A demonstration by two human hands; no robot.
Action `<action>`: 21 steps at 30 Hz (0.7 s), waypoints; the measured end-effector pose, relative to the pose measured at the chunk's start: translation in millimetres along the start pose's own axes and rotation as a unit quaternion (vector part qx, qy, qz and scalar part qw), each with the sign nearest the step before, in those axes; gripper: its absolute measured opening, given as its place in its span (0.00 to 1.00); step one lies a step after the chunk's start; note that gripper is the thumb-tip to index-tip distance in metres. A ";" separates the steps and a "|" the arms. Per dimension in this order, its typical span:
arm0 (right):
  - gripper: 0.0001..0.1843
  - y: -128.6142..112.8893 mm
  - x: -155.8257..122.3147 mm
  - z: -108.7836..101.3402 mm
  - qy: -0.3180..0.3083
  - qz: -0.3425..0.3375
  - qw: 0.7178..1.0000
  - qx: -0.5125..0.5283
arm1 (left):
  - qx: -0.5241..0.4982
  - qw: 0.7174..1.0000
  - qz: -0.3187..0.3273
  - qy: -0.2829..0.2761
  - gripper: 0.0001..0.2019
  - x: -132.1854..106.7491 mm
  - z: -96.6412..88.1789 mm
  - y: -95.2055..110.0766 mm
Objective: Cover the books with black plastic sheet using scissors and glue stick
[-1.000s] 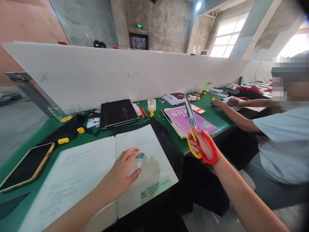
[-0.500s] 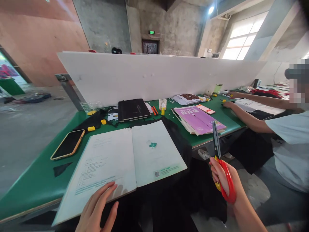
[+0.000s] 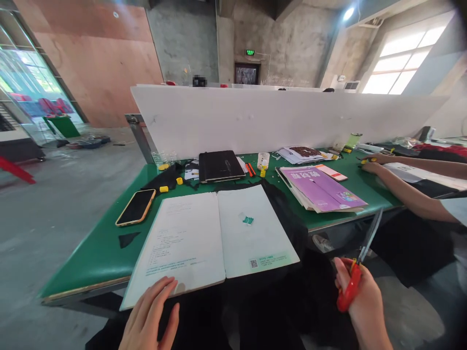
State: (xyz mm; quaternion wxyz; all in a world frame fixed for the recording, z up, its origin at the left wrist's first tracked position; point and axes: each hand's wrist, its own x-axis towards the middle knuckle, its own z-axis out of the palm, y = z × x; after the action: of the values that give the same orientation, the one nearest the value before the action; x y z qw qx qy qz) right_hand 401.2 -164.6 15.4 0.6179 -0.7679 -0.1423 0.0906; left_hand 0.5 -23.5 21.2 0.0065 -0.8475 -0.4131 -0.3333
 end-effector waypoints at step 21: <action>0.25 -58.5 47.7 48.0 -0.082 -0.065 0.989 -0.108 | -0.011 0.988 0.059 -0.140 0.17 137.0 18.4 0.5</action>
State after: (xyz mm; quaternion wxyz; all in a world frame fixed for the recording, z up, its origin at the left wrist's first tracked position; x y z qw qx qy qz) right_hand 424.9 -93.1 63.7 0.5225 -0.8091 -0.2507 0.0974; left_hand 70.9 76.7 85.2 -0.0410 -0.9087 -0.3556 -0.2147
